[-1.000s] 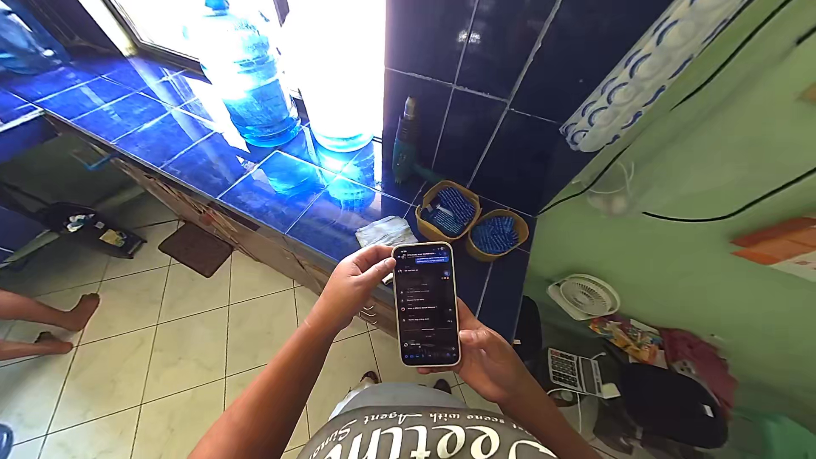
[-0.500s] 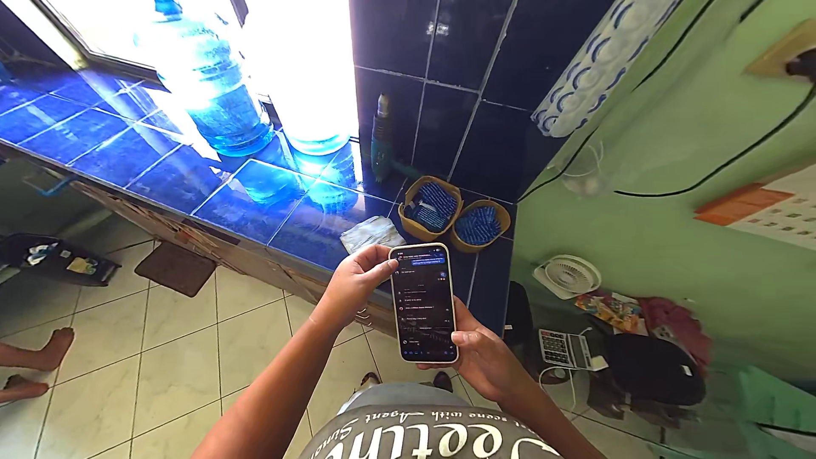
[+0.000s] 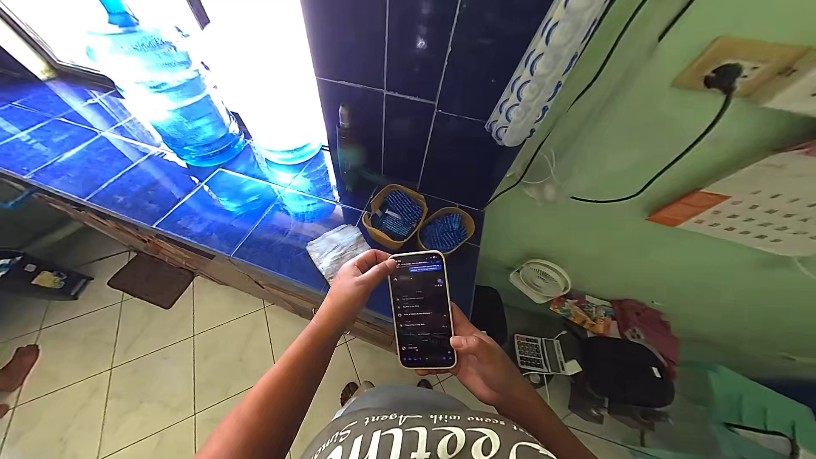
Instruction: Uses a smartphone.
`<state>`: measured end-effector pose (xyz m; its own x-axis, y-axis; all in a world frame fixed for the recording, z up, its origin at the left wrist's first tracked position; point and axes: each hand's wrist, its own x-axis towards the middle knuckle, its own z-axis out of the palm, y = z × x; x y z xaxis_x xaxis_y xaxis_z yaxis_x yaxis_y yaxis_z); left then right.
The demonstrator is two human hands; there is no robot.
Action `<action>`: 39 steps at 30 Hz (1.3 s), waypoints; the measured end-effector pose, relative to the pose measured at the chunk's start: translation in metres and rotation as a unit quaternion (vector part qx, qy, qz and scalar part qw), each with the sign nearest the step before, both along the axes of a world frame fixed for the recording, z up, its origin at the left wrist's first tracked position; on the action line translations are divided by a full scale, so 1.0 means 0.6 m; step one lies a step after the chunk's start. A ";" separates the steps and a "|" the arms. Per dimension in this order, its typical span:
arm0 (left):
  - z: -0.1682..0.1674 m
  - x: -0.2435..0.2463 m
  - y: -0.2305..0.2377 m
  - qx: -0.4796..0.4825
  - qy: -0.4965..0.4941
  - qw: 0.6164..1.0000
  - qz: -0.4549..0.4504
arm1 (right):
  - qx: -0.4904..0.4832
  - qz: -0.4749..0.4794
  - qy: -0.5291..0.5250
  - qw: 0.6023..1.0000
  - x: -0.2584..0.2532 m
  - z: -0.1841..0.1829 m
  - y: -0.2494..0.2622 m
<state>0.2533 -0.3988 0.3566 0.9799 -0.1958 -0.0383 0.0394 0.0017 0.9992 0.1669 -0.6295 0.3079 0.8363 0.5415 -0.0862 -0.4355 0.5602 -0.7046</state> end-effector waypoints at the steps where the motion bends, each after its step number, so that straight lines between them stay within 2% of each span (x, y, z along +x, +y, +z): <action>1: -0.005 0.002 -0.008 0.001 -0.004 1.000 0.002 | 0.003 0.004 0.001 1.000 0.002 -0.001 -0.011; 9: -0.016 -0.009 -0.059 -0.008 -0.007 1.000 0.011 | 0.022 0.053 0.009 0.998 0.028 -0.010 -0.081; 14: -0.032 -0.019 -0.064 -0.022 -0.008 1.000 0.007 | 0.034 0.083 0.015 0.996 0.050 -0.010 -0.098; 17: -0.054 -0.036 -0.047 -0.031 0.010 0.999 -0.042 | 0.035 0.100 0.018 0.994 0.060 -0.011 -0.094; 20: -0.077 -0.066 -0.035 -0.074 0.031 0.988 -0.133 | 0.027 0.107 0.014 0.994 0.067 -0.008 -0.080; 22: -0.088 -0.082 -0.029 -0.112 0.029 0.981 -0.153 | 0.028 0.115 0.011 0.993 0.070 -0.008 -0.067; 25: -0.092 -0.091 -0.014 -0.147 0.008 0.983 -0.110 | 0.031 0.128 0.008 0.991 0.071 -0.006 -0.041; 29: -0.068 -0.091 0.013 -0.159 0.013 0.987 -0.029 | 0.019 0.137 0.003 0.990 0.063 -0.001 0.004; 37: -0.034 -0.100 0.061 -0.156 0.069 0.984 0.046 | 0.019 0.130 0.003 0.991 0.038 -0.002 0.091; 39: -0.036 -0.100 0.080 -0.150 0.063 0.986 0.040 | 0.025 0.125 0.004 0.992 0.033 -0.003 0.108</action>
